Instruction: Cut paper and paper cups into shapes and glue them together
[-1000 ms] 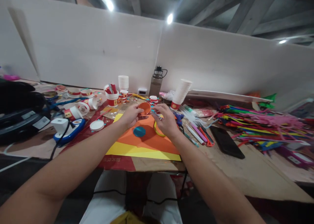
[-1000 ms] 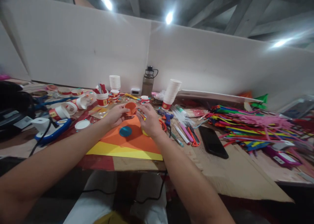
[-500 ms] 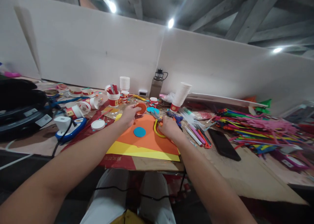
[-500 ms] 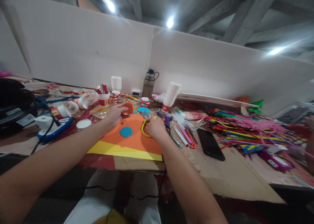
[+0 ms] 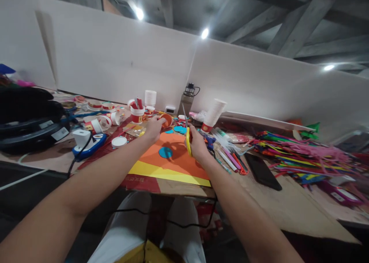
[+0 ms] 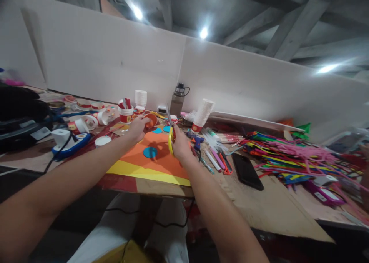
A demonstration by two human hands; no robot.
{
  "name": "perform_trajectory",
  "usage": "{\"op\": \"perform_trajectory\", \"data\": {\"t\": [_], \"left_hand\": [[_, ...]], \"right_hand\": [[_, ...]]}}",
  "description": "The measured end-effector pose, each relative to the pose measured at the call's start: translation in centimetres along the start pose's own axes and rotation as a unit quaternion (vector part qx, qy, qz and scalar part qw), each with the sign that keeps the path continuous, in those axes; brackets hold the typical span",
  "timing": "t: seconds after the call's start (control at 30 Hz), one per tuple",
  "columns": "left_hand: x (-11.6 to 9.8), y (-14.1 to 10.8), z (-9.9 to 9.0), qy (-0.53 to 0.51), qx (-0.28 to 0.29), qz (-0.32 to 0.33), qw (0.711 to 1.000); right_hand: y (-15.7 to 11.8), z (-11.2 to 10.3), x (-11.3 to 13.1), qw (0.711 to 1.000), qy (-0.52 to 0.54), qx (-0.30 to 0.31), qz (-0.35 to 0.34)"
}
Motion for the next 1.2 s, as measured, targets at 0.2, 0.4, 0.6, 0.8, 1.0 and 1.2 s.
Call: {"op": "perform_trajectory", "data": {"t": [0.2,0.4,0.6,0.8,1.0,1.2], "left_hand": [[-1.1,-0.3,2.7,-0.056,0.021,0.033,0.998],[-0.9,-0.3,3.7,-0.149,0.066,0.015,0.987],[-0.6,-1.3,3.8,-0.184,0.092,-0.003,0.979],[-1.3,-1.9,4.2,-0.148,0.111,0.030,0.982],[-1.4,-1.7,3.6,-0.143,0.097,0.061,0.983],[-1.4,-1.4,3.1,-0.119,0.090,0.078,0.986]], "right_hand": [[-0.1,0.1,0.4,1.000,-0.004,-0.020,-0.007],[-0.1,-0.6,0.9,0.999,-0.022,-0.028,-0.010],[-0.3,-0.1,1.3,0.999,-0.046,-0.003,0.003],[-0.5,-0.5,1.5,0.998,-0.065,0.002,0.013],[-0.7,-0.7,1.5,0.997,-0.077,-0.002,0.028],[-0.5,-0.7,1.4,0.997,-0.072,-0.004,0.028]]}}
Point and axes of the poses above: each hand's wrist, its own y-axis towards the middle knuckle, its own z-axis out of the palm, x = y × z, the point moved 8 cm from there along y, towards the middle knuckle, and after that the axes turned 7 degrees about y, right-handed, at the moved point
